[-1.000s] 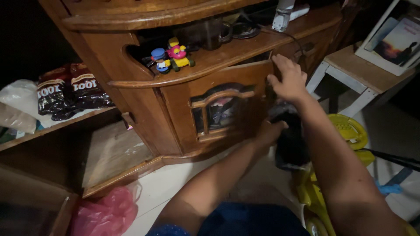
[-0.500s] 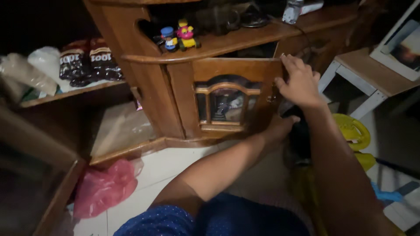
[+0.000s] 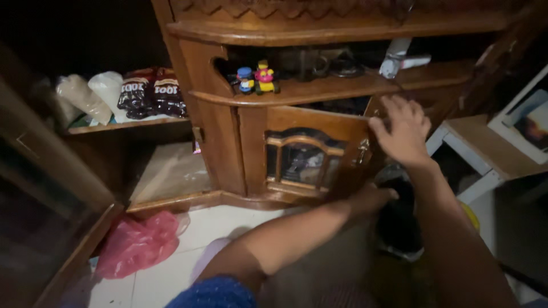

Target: The person organizes food items by placing instant noodle packets from a plastic bag into a wooden cabinet shelf.

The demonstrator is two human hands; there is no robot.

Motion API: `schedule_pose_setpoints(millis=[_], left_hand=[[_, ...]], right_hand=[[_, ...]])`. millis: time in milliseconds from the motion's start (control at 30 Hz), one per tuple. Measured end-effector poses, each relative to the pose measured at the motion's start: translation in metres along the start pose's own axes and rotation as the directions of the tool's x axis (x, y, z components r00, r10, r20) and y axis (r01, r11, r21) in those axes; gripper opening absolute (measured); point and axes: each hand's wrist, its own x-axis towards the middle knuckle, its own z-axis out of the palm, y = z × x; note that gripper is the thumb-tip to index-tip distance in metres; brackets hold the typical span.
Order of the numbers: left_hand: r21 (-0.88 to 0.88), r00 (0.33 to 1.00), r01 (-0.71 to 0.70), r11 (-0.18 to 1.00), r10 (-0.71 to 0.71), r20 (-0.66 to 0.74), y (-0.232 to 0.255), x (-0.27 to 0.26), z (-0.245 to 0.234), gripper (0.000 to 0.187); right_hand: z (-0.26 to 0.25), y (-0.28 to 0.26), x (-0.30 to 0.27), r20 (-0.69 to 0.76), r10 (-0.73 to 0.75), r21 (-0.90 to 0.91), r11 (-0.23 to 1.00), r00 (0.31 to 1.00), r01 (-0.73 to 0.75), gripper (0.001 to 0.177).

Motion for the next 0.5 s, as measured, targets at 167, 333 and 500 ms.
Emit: schedule_pose_setpoints(millis=[167, 333, 500], left_hand=[[0.032, 0.888, 0.414, 0.910, -0.396, -0.233, -0.018, -0.008, -0.005, 0.053], [0.014, 0.965, 0.138, 0.990, -0.131, -0.225, -0.042, -0.007, -0.015, 0.051], [-0.067, 0.936, 0.239, 0.969, -0.248, -0.251, -0.019, -0.022, -0.018, 0.049]], right_hand=[[0.005, 0.063, 0.016, 0.054, 0.316, 0.074, 0.945, 0.947, -0.320, 0.067], [0.008, 0.094, 0.001, 0.223, 0.654, -0.101, 0.753, 0.723, -0.650, 0.068], [0.009, 0.065, -0.014, 0.244, 0.512, 0.310, 0.763, 0.823, -0.567, 0.061]])
